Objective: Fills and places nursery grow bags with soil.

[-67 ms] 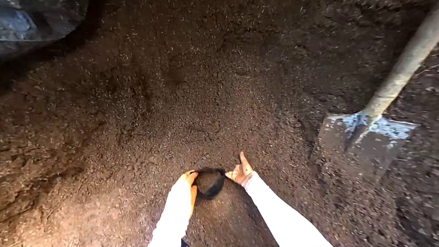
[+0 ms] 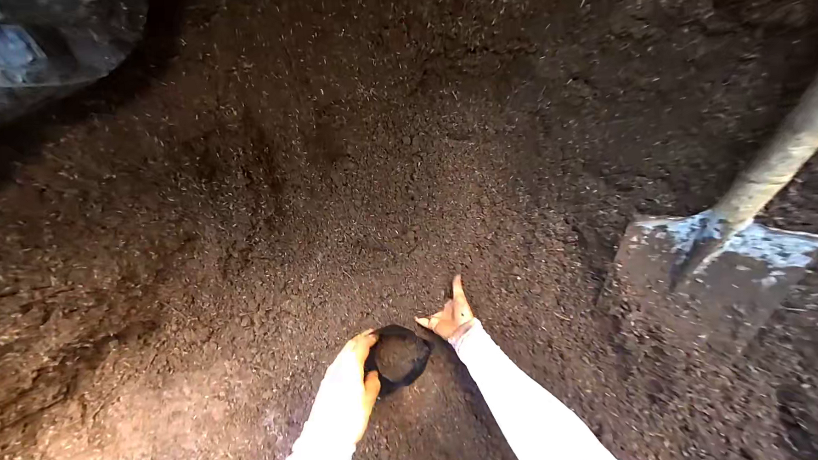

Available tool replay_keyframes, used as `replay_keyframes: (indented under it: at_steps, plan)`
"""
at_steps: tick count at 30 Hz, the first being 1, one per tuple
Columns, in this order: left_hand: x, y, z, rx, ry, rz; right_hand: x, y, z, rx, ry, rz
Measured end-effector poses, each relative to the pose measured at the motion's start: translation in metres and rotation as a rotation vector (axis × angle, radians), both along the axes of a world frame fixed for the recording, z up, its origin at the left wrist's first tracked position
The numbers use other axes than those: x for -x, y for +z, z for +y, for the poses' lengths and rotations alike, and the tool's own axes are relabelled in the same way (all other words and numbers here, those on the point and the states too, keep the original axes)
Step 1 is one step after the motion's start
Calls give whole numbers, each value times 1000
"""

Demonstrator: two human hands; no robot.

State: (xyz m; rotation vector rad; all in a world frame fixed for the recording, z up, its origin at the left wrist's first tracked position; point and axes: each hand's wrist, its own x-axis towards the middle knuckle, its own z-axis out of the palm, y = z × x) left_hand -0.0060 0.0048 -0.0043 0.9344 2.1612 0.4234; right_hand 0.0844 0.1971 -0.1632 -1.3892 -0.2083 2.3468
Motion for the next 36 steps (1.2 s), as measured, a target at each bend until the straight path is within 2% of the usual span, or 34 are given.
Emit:
replay_keyframes:
  at_steps: [3,7,11,15,18,20,22,25,27,29,31,33,35,36]
  plan:
    - [-5,-7,-5,-71,-41,-63,34,0,11,-26,-52,42]
    - [-5,-17,-10,-192,-45,-179,85,-10,19,-10,-119,241]
    - [-2,-21,-10,-252,116,-352,74,-2,17,-107,-32,124]
    - [5,-10,2,-236,265,-421,43,67,17,-208,148,89]
    - [6,-4,11,-182,282,-408,18,117,10,-210,306,314]
    - [2,-2,15,-173,303,-401,0,132,6,-177,438,484]
    - [-4,-2,15,-174,298,-361,-17,148,-9,-142,525,517]
    - [-13,-3,7,-192,213,-219,-30,169,-38,-154,502,363]
    - [-23,-2,0,-179,199,-144,-32,180,-53,-256,425,135]
    - [-28,2,-3,-97,205,-112,-32,191,-62,-413,436,-60]
    - [-28,5,-4,-54,189,-92,-34,203,-67,-601,600,-170]
    - [-25,8,-5,-54,172,-90,-37,210,-65,-900,857,-272]
    - [-22,5,-6,-88,158,-82,-39,201,-56,-1313,1140,-566]
    - [-20,2,-6,-81,132,-61,-37,193,-52,-1396,1296,-735]
